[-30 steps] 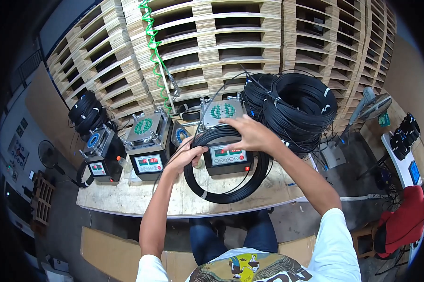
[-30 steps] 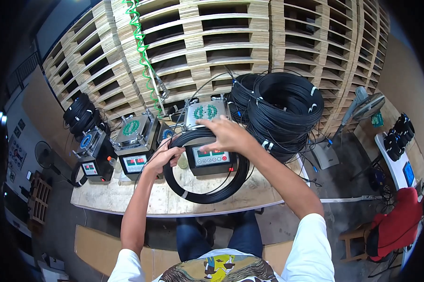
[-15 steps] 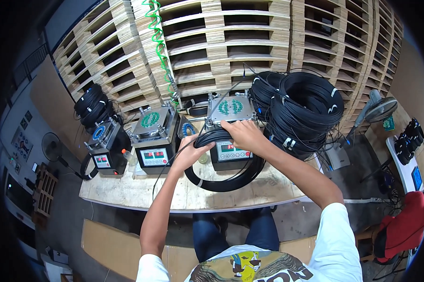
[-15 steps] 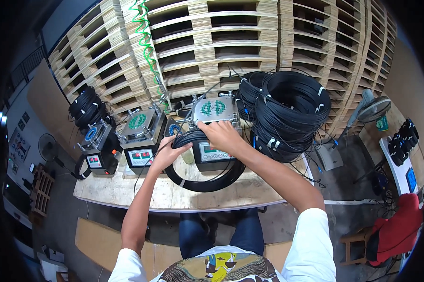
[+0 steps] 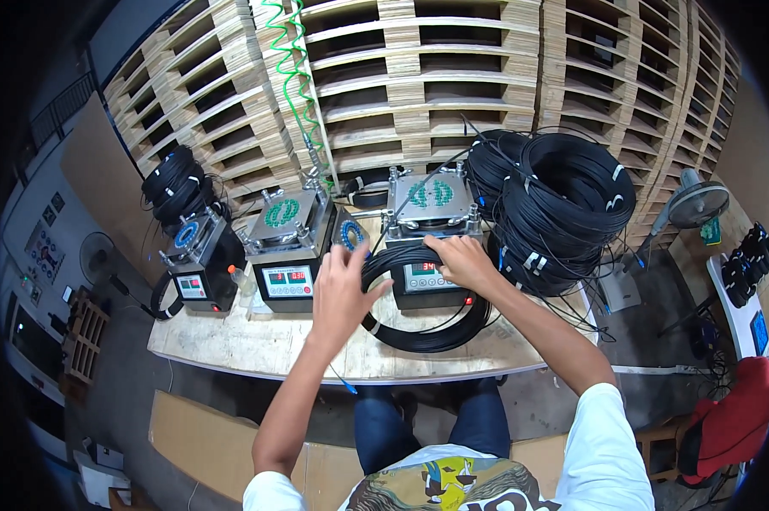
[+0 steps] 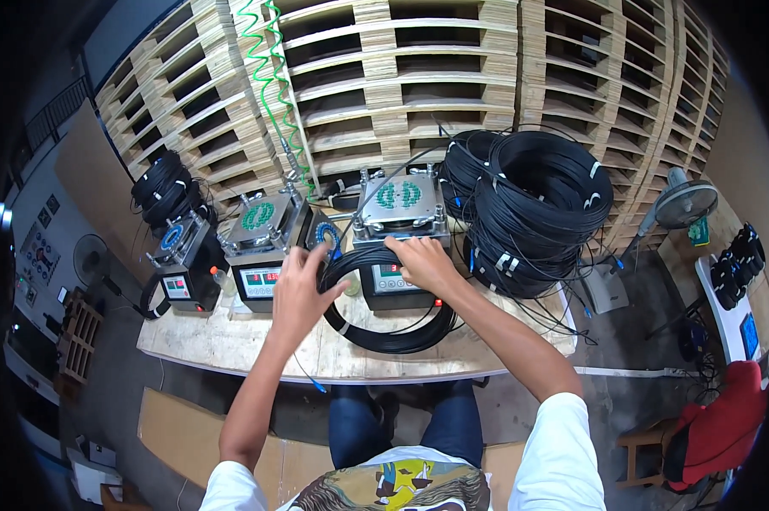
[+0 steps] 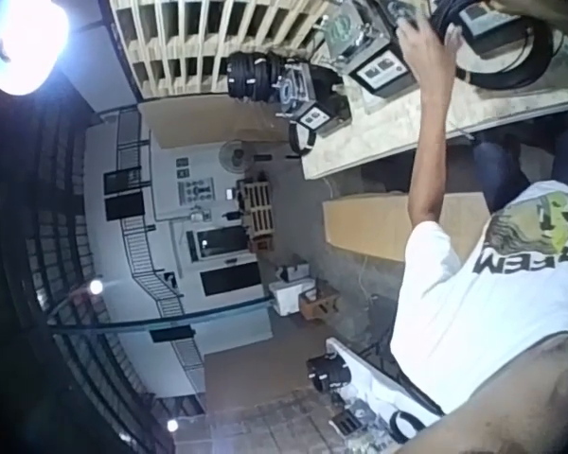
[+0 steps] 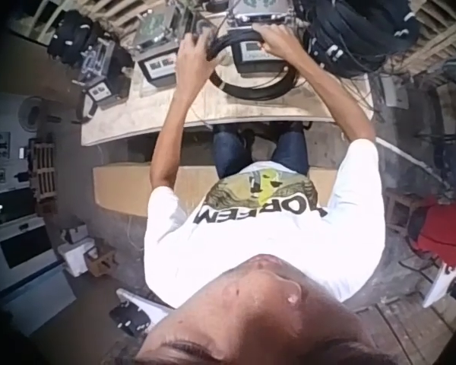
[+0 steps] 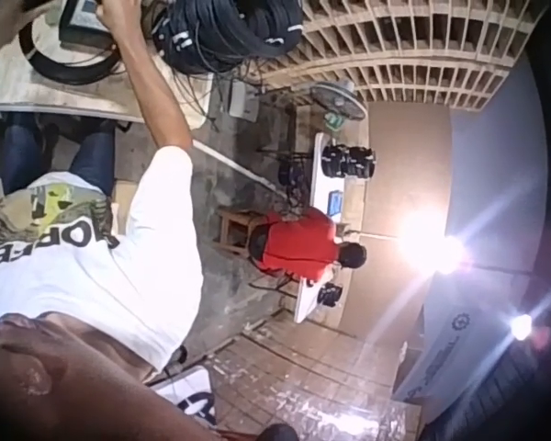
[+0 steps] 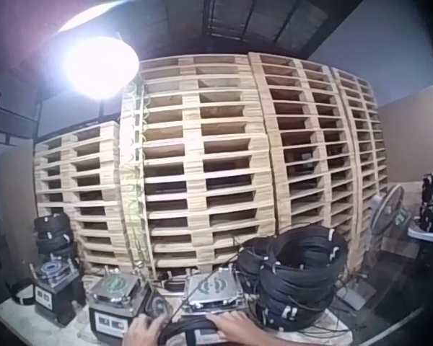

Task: Placing fiber optic cable coils into a processing machine and then removing them.

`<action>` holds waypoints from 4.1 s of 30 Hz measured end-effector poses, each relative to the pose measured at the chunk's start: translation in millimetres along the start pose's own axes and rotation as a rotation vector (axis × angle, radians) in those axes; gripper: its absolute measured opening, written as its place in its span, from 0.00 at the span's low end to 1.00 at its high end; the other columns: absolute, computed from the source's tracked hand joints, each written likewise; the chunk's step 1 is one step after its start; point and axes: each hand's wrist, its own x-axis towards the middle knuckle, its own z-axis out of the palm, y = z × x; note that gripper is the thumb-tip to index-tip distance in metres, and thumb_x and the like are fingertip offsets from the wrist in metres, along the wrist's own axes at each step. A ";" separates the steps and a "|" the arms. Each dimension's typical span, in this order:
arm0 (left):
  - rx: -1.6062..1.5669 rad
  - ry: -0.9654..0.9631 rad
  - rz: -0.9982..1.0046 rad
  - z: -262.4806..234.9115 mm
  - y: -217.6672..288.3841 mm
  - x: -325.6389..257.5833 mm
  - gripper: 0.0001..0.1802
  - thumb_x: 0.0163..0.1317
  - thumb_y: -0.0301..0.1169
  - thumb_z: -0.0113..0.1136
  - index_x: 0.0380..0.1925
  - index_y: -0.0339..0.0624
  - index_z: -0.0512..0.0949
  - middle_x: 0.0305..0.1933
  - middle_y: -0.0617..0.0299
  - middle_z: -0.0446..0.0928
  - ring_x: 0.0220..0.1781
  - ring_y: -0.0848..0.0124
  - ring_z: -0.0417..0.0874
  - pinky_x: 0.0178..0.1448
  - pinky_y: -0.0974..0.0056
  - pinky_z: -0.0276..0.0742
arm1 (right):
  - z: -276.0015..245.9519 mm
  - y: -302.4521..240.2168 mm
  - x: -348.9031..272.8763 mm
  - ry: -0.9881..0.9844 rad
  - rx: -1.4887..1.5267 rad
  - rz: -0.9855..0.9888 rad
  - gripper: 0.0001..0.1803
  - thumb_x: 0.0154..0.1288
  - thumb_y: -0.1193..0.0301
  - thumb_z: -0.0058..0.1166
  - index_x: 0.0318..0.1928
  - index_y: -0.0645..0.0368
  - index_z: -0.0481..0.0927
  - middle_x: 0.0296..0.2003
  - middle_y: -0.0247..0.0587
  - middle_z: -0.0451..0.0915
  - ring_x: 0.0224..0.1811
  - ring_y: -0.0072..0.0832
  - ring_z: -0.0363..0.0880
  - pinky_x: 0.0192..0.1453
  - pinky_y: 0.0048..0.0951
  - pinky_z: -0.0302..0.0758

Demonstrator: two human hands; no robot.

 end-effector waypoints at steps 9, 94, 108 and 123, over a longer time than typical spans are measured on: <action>-0.629 -0.097 -0.019 80.6 -70.3 6.8 0.16 0.58 0.28 0.71 0.42 0.30 0.79 0.35 0.49 0.85 0.37 0.66 0.86 0.46 0.61 0.79 | -15.6 -15.3 6.5 -0.086 0.095 0.004 0.22 0.57 0.69 0.67 0.52 0.56 0.75 0.35 0.52 0.82 0.40 0.52 0.83 0.44 0.47 0.77; -1.308 0.162 -0.397 96.9 -63.5 -48.0 0.42 0.63 0.19 0.65 0.73 0.43 0.55 0.47 0.57 0.79 0.45 0.71 0.84 0.54 0.65 0.80 | -32.5 18.5 -31.8 0.324 0.857 0.286 0.34 0.48 0.83 0.55 0.61 0.72 0.75 0.50 0.46 0.83 0.52 0.27 0.80 0.62 0.25 0.72; -1.047 0.229 -0.245 85.5 -91.4 -55.7 0.52 0.66 0.29 0.67 0.80 0.47 0.42 0.64 0.54 0.71 0.56 0.69 0.77 0.62 0.65 0.74 | -80.6 26.1 -17.7 0.329 0.802 0.264 0.33 0.51 0.83 0.57 0.63 0.68 0.76 0.46 0.37 0.85 0.47 0.19 0.78 0.56 0.22 0.73; -0.195 -0.151 0.113 -106.9 -65.1 65.1 0.58 0.50 0.52 0.79 0.76 0.44 0.59 0.55 0.42 0.80 0.49 0.57 0.87 0.51 0.55 0.85 | -135.5 8.4 -19.5 0.152 0.692 0.166 0.36 0.47 0.87 0.54 0.63 0.66 0.77 0.53 0.46 0.85 0.54 0.25 0.81 0.64 0.26 0.72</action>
